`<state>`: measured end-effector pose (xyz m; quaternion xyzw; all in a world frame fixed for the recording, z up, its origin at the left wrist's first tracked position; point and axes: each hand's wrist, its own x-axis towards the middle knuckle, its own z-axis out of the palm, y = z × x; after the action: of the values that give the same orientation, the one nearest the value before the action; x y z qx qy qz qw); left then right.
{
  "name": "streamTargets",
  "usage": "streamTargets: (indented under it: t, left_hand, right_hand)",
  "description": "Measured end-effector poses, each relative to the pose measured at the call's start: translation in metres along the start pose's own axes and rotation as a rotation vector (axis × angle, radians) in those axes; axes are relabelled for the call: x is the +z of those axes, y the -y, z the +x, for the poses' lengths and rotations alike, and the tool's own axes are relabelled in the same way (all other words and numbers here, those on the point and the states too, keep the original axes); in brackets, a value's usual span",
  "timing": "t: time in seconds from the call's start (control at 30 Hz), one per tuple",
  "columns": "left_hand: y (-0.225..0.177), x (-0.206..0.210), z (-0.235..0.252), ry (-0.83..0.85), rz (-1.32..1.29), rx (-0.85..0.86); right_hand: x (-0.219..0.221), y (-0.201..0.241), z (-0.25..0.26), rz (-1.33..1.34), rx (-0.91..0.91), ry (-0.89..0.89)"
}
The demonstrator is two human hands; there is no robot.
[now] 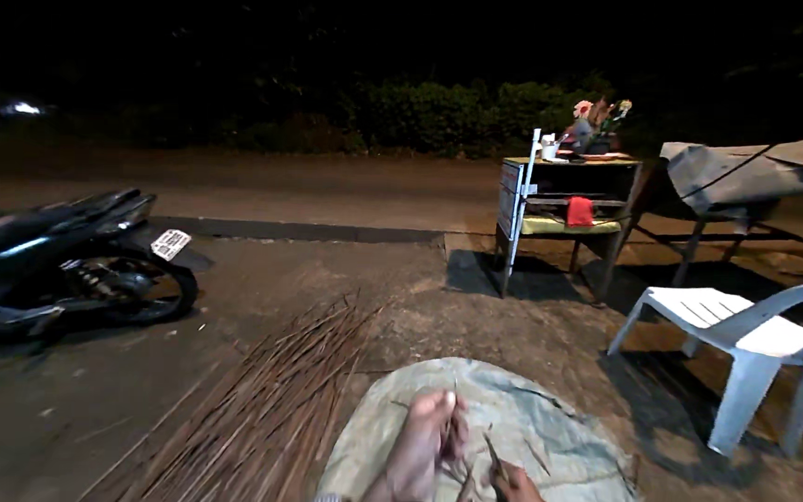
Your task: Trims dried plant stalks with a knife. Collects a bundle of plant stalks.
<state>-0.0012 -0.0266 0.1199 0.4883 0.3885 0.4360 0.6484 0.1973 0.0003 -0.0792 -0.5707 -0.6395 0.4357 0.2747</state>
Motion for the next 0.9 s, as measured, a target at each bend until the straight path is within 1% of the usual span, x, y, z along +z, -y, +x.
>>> streamTargets:
  t: [0.03,0.07,0.1,0.13,0.17,0.2,0.27,0.3,0.4,0.5,0.57,0.63,0.7,0.8,0.87,0.9]
  left_hand:
    - [-0.010,-0.006,0.010,-0.003,0.073,0.013]
    - [-0.022,-0.009,0.021,0.001,0.147,0.026]
    - [-0.033,-0.010,0.031,-0.002,0.234,0.054]
    - [-0.044,-0.009,0.040,-0.016,0.343,0.089]
    - [-0.054,-0.007,0.047,-0.042,0.447,0.121]
    - [-0.063,-0.003,0.053,-0.065,0.510,0.131]
    - [-0.079,0.007,0.057,-0.091,0.506,0.074]
    - [-0.083,0.010,0.056,-0.091,0.485,0.047]
    - [-0.082,0.010,0.039,-0.034,0.492,0.069]
    - [-0.071,0.002,0.001,0.057,0.540,0.046]
    - [-0.061,-0.005,-0.027,0.135,0.546,-0.031]
    - [-0.050,-0.014,-0.050,0.195,0.491,-0.139]
    - [-0.040,-0.022,-0.068,0.206,0.415,-0.224]
    - [-0.030,-0.035,-0.085,0.176,0.335,-0.238]
    - [-0.028,-0.043,-0.093,0.142,0.387,-0.208]
    - [-0.028,-0.047,-0.096,0.127,0.466,-0.186]
  right_hand:
    - [0.010,0.020,-0.010,0.265,-0.050,-0.025]
    - [0.013,0.049,-0.020,0.525,-0.091,0.012]
    - [0.013,0.080,-0.029,0.725,-0.153,0.081]
    - [0.012,0.108,-0.037,0.867,-0.221,0.145]
    - [0.012,0.134,-0.045,0.953,-0.277,0.180]
    - [0.011,0.156,-0.051,0.980,-0.306,0.173]
    - [0.008,0.188,-0.060,0.984,-0.309,0.085]
    - [0.006,0.198,-0.062,0.987,-0.297,0.055]
    - [-0.003,0.207,-0.061,1.042,-0.288,0.029]
    - [-0.019,0.202,-0.056,1.078,-0.317,-0.046]
    - [-0.031,0.198,-0.054,1.045,-0.336,-0.084]
    - [-0.042,0.195,-0.052,1.001,-0.349,-0.116]
    - [-0.048,0.193,-0.052,0.979,-0.345,-0.139]
    - [-0.052,0.188,-0.053,0.956,-0.355,-0.181]
    - [-0.055,0.182,-0.055,0.899,-0.349,-0.232]
    - [-0.057,0.178,-0.056,0.864,-0.341,-0.260]
